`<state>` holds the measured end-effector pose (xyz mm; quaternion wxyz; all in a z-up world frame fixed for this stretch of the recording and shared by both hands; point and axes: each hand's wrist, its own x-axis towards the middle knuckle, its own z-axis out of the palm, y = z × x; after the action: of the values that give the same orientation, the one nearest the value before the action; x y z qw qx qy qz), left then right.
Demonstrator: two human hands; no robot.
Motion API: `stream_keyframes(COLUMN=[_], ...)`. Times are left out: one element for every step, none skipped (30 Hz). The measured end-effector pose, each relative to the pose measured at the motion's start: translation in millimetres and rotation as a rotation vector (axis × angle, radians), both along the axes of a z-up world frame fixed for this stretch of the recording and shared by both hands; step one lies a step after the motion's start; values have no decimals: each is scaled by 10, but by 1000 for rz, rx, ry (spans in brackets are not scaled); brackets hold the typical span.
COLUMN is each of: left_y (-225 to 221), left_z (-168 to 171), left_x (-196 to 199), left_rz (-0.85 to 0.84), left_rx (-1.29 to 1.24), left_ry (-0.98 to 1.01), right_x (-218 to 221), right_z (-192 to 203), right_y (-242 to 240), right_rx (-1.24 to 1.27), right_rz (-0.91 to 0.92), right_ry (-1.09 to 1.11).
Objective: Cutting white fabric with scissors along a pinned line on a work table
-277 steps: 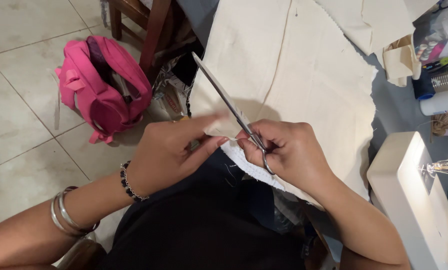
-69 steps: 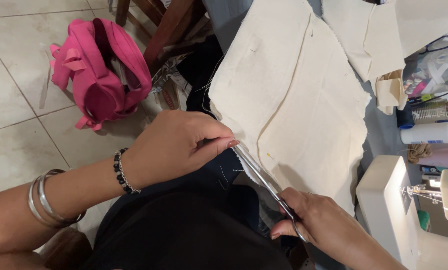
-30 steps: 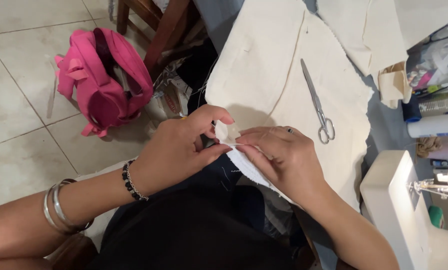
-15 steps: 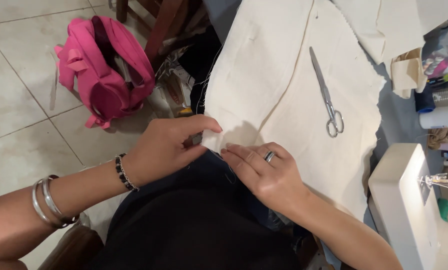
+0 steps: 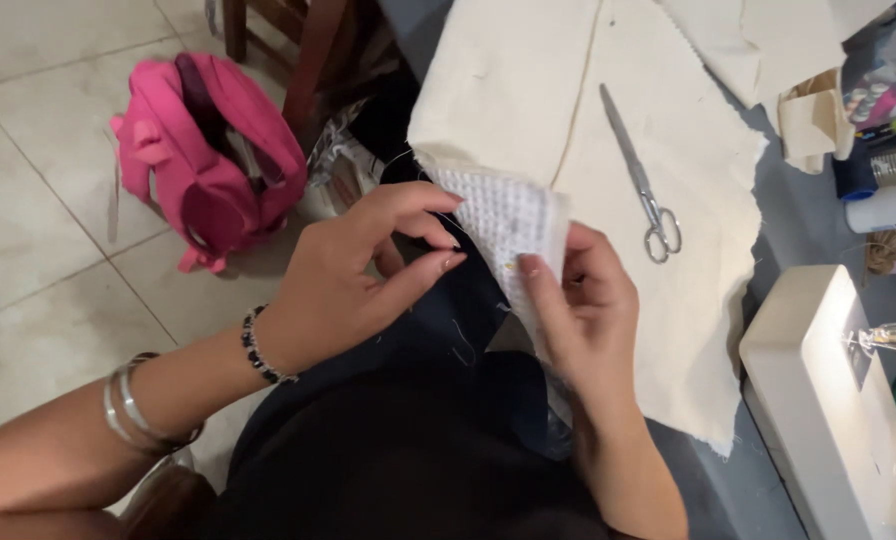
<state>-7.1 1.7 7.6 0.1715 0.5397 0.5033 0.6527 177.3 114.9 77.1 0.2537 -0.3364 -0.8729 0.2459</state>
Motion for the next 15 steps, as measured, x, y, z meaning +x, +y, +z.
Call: stream_keyframes(left_y=[60,137,212,273,333,380,424,460,488,518,547,562,578,585,598], left_z=[41,87,120,150,173,176,175,173,158,148,140,120,99,72,82], left_x=[18,24,48,86,127,159,190,219,243,260,279,306,330,358,366], left_rz=[43,81,70,129,187,176,213,251,241,262,283,272,308,344,333], left_rx=[2,11,22,79,137,141,162,182,183,194,205,210,201,190,193], left_ry=[18,42,56,175,294,301,336,370,376,439,502,513,581,647,656], right_x=[41,77,123,180,237,243,248,247,252,249,248,250,249,253,259], right_z=[-17,-36,-91,-149,-213,-231,-252,-273,-283,-295,-305,-310,-317,-326,-347], right_y=[57,119,169,210,251,268,284,297,305,321,336,349,364,373,395], right_rx=[-214,-422,-410,-497,-584,-581,-635,-690,-689,-751,-814,-809,-816,-827,-825], right_rz=[-9,-20,-27,-41,-53,-61,19,101,95,125,156,152,139,126,121], right_ry=[133,273,290,354,419,430,499,566,575,635,694,710,698,684,697])
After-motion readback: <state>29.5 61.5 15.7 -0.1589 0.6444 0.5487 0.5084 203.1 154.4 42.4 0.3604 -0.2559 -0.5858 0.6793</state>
